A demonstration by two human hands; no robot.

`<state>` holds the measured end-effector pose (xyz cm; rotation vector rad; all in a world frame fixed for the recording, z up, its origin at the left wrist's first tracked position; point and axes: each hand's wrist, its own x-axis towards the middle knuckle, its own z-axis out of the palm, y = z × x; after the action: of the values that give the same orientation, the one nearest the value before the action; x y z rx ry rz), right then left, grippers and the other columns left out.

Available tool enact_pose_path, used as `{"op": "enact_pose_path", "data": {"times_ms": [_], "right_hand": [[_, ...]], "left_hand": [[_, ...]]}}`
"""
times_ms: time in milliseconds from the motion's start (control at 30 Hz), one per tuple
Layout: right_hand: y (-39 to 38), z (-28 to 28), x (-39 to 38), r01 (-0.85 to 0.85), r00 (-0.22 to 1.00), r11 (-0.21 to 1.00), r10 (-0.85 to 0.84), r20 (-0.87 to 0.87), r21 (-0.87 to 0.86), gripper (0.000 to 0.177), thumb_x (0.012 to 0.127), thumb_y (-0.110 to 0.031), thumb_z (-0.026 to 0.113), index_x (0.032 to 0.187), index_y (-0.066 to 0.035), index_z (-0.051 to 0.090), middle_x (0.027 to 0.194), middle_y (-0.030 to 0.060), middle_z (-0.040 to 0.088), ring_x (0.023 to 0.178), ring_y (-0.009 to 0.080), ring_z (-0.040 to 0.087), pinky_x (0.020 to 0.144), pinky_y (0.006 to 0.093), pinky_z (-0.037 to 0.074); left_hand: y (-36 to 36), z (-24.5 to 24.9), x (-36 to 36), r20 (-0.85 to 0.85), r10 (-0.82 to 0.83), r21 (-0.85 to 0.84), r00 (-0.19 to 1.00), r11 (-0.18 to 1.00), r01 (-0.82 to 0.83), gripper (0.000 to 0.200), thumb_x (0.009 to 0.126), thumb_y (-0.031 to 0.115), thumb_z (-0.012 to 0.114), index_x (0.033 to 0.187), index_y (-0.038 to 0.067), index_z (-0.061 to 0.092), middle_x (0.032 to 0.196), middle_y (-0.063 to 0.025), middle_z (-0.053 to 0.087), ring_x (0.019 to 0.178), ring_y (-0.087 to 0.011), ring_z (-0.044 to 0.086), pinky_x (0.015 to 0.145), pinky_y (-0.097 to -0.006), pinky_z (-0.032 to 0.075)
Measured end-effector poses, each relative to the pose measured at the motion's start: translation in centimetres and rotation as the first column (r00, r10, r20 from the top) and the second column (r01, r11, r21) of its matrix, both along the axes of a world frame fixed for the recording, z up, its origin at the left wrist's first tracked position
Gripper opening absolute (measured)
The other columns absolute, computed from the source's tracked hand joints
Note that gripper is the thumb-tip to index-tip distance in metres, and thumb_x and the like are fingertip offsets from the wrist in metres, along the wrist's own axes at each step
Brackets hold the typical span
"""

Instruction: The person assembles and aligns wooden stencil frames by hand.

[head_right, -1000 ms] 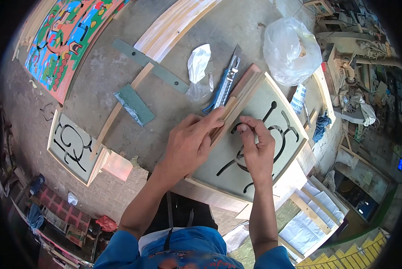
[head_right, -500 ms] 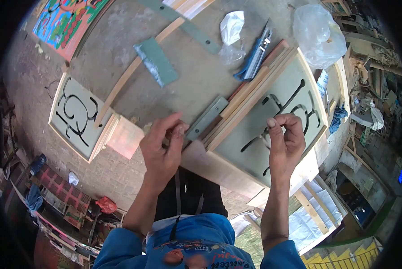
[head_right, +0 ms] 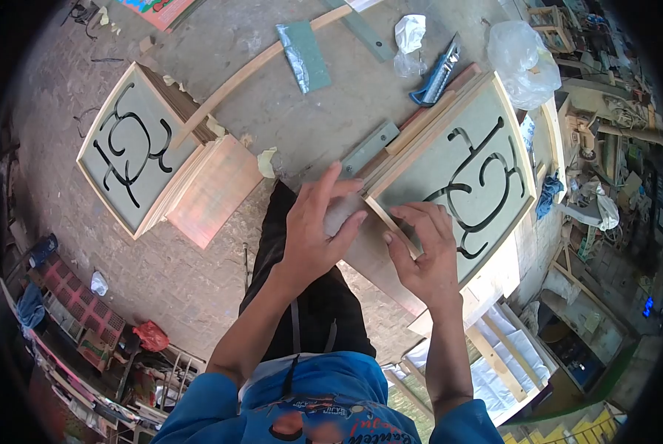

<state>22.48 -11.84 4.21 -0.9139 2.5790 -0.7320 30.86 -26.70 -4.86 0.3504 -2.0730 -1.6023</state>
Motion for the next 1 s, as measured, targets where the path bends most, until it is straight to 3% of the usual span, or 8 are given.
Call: {"op": "enact_pose_path", "data": {"times_ms": [300,400,833,933,1000], "right_hand": [[-0.5,-1.3,0.6,-0.029,0.992,0.999,0.031,-0.122,0.024,0.031,0.073,-0.006,0.072,0.103,-0.005,0.063,0.101,0.0116,0.059,0.084,0.0282,0.055,0.074,0.0389,0.045],[-0.5,-1.3,0.6,-0.034,0.992,0.999,0.034,-0.118,0.003,0.03,0.074,-0.004,0.07,0.103,-0.005,0.063,0.099,0.0118,0.059,0.081,0.0277,0.054,0.071,0.0374,0.045],[-0.6,-1.6,0.9,0.034,0.994,0.999,-0.033,-0.105,-0.001,0.024,0.076,-0.002,0.07,0.098,-0.003,0.061,0.098,0.0129,0.061,0.083,0.0275,0.057,0.072,0.0357,0.047],[0.6,-1.2,1.9,0.154,0.982,0.983,-0.163,-0.092,-0.095,0.015,0.083,-0.004,0.067,0.096,-0.002,0.061,0.096,0.0119,0.062,0.085,0.0236,0.059,0.074,0.0317,0.047],[2.3,-0.3,3.1,0.443,0.894,0.866,-0.446,0.041,-0.231,0.007,0.093,-0.007,0.061,0.093,-0.001,0.06,0.095,0.0094,0.063,0.087,0.0185,0.059,0.078,0.0281,0.045]], "left_hand": [[0.5,-0.4,-0.4,0.018,0.073,0.026,0.997,0.997,-0.073,0.076,0.076,0.007,0.073,0.143,0.001,0.038,0.101,-0.0031,0.071,0.088,-0.025,0.062,0.077,-0.0347,0.052],[0.5,0.0,-0.4,0.066,0.053,0.072,0.996,0.996,-0.058,0.074,0.078,0.006,0.075,0.14,-0.004,0.037,0.1,-0.0062,0.072,0.098,-0.026,0.064,0.087,-0.0352,0.05],[0.7,-0.7,-0.2,0.035,0.074,0.105,0.997,0.991,-0.077,0.073,0.08,0.003,0.073,0.142,-0.004,0.034,0.094,-0.008,0.072,0.086,-0.0232,0.069,0.08,-0.0334,0.053],[0.9,-1.1,-0.4,-0.019,0.079,0.109,0.997,0.991,-0.077,0.072,0.081,0.001,0.071,0.142,-0.003,0.034,0.094,-0.0091,0.072,0.084,-0.0216,0.069,0.08,-0.0317,0.053],[1.1,-1.4,-0.1,-0.02,0.078,0.066,0.997,0.995,-0.077,0.07,0.083,-0.001,0.067,0.143,-0.003,0.033,0.095,-0.0097,0.072,0.082,-0.0181,0.069,0.08,-0.0293,0.052]]}}
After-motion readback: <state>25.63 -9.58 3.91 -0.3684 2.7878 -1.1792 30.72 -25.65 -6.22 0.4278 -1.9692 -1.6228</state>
